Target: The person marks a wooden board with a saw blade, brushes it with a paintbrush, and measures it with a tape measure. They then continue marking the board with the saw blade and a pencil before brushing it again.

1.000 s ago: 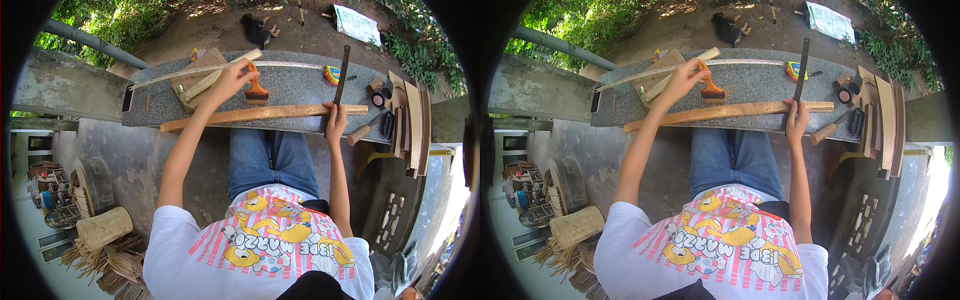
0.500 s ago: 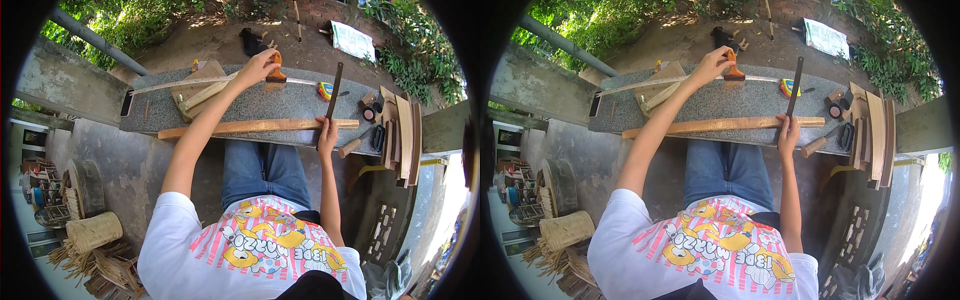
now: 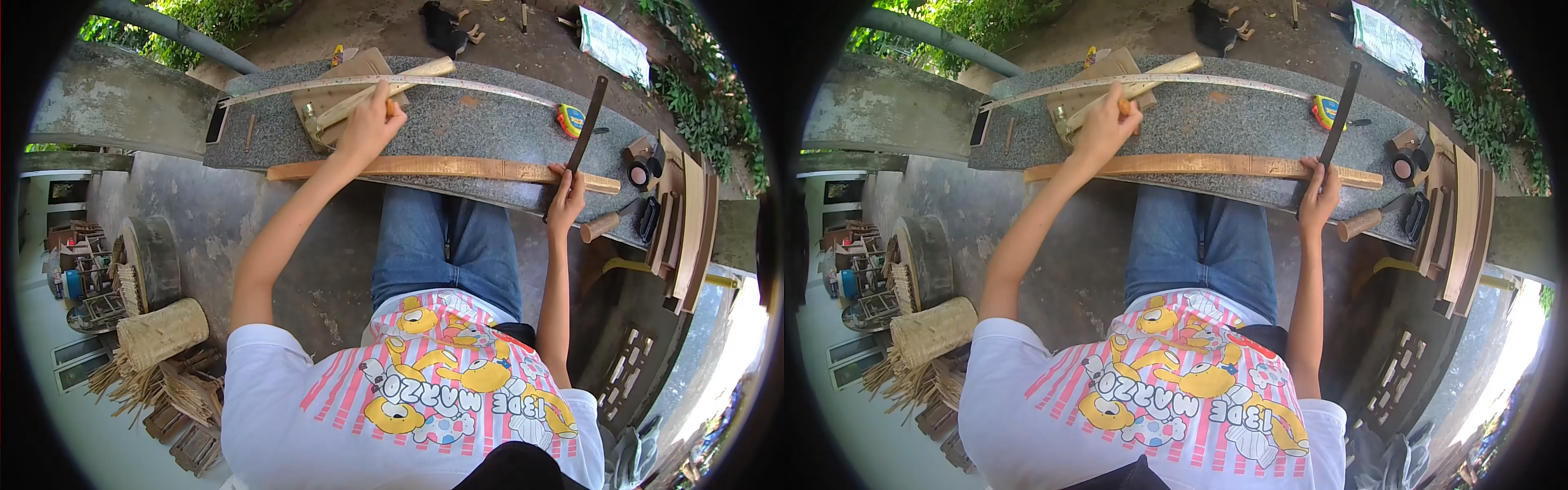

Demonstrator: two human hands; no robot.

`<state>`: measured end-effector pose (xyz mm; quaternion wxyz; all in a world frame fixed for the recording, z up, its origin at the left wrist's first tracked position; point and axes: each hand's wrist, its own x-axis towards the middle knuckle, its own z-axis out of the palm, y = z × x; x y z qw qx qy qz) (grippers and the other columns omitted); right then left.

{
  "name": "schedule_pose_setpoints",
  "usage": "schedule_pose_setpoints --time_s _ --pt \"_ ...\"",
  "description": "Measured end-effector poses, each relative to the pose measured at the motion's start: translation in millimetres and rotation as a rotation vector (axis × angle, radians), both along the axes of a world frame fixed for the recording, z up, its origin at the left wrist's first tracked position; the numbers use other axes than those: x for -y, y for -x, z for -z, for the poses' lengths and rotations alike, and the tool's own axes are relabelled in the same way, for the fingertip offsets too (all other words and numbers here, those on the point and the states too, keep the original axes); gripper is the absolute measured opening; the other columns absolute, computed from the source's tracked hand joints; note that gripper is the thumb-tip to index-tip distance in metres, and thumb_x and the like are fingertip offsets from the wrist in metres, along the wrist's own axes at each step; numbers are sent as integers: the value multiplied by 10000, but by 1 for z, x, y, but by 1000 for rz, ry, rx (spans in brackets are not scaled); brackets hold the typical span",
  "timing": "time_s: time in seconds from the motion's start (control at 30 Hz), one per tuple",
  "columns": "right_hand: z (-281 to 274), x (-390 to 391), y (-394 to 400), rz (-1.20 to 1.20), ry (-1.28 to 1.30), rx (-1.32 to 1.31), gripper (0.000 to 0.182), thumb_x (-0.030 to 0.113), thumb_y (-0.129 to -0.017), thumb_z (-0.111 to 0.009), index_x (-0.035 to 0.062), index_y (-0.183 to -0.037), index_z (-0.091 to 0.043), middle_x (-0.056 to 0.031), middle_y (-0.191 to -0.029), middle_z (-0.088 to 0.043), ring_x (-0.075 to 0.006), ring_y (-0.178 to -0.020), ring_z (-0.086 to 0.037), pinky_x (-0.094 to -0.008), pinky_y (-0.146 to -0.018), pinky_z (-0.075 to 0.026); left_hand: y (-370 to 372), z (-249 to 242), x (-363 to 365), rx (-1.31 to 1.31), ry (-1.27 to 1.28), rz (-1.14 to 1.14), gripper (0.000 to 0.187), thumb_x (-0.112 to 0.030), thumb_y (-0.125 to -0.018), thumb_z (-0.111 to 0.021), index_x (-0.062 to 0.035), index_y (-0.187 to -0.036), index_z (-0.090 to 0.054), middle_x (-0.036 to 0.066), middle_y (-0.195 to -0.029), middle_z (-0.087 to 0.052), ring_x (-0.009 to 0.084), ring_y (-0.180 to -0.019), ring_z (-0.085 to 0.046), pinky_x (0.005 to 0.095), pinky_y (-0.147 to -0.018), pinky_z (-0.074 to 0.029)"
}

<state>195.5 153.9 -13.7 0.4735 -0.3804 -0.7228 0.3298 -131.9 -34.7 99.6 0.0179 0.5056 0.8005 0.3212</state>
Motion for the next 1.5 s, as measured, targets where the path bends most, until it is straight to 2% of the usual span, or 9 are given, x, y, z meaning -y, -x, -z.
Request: schedule_pose_setpoints --time_s 0.17,0.23,0.3,0.4,0.47,0.77,0.97,1.07,1.5 --pt "-4 0 -1 9 -18 26 247 170 -1068 -478 -24 -1127 -619 -99 -1004 -761 -217 -1025 -682 -349 -947 -477 -19 -1 -75 36 -97 47 272 -143 -899 -647 -28 -944 -405 203 -697 -626 402 -685 -668 460 -610 -529" --pt "-6 1 -2 15 -44 54 253 163 -1072 -474 -44 -1125 -610 -113 -1006 -759 -202 -1020 -695 -336 -947 -494 -24 -3 -99 224 -142 40 275 -168 -901 -641 -30 -964 -412 165 -718 -652 366 -677 -683 441 -607 -518" --pt "-6 1 -2 3 -34 58 244 160 -1068 -482 -40 -1106 -617 -114 -1008 -760 -209 -1026 -695 -341 -946 -494 -26 8 -104 102 -127 20 267 -152 -924 -633 -21 -957 -402 149 -743 -655 295 -730 -721 383 -622 -550" --pt "-6 0 -4 18 -64 68 234 152 -1066 -483 -36 -1105 -618 -116 -1005 -760 -214 -1017 -695 -347 -934 -496 -33 22 -77 399 -230 -31 229 -115 -978 -589 -16 -961 -382 147 -837 -658 247 -832 -741 330 -689 -602" --pt "-5 2 -4 5 -65 77 235 152 -1066 -482 -36 -1105 -617 -115 -1005 -760 -215 -1013 -695 -350 -931 -496 -37 28 -47 709 -547 -65 241 -108 -992 -592 -8 -945 -378 148 -819 -651 206 -819 -733 308 -680 -623" --pt "-29 1 -3 -60 184 -7 241 163 -1054 -499 -18 -1163 -615 -107 -977 -755 -262 -920 -696 -358 -850 -496 -18 33 34 863 -628 -188 200 -77 -1026 -530 -18 -930 -365 150 -959 -586 273 -866 -728 366 -773 -652" --pt "-80 6 -28 -25 5 216 269 52 -1005 -547 21 -1261 -623 -116 -827 -698 -246 -795 -671 -342 -805 -484 -33 66 7 989 -609 -161 222 -94 -1027 -536 -30 -925 -350 166 -967 -606 295 -898 -727 383 -792 -645" --pt "-103 17 -37 -266 -297 507 488 47 -925 -631 183 -1394 -609 -60 -788 -591 -220 -748 -573 -352 -853 -433 -32 70 -9 1079 -639 -132 195 -116 -1042 -509 -38 -952 -354 253 -1064 -632 342 -952 -720 396 -858 -629" --pt "-71 20 62 -757 -492 706 403 192 -925 -643 234 -1325 -667 -51 -980 -551 -237 -943 -536 -401 -872 -420 4 11 87 998 -674 -220 182 -120 -1039 -513 -43 -953 -371 207 -1056 -634 318 -968 -719 391 -863 -619"
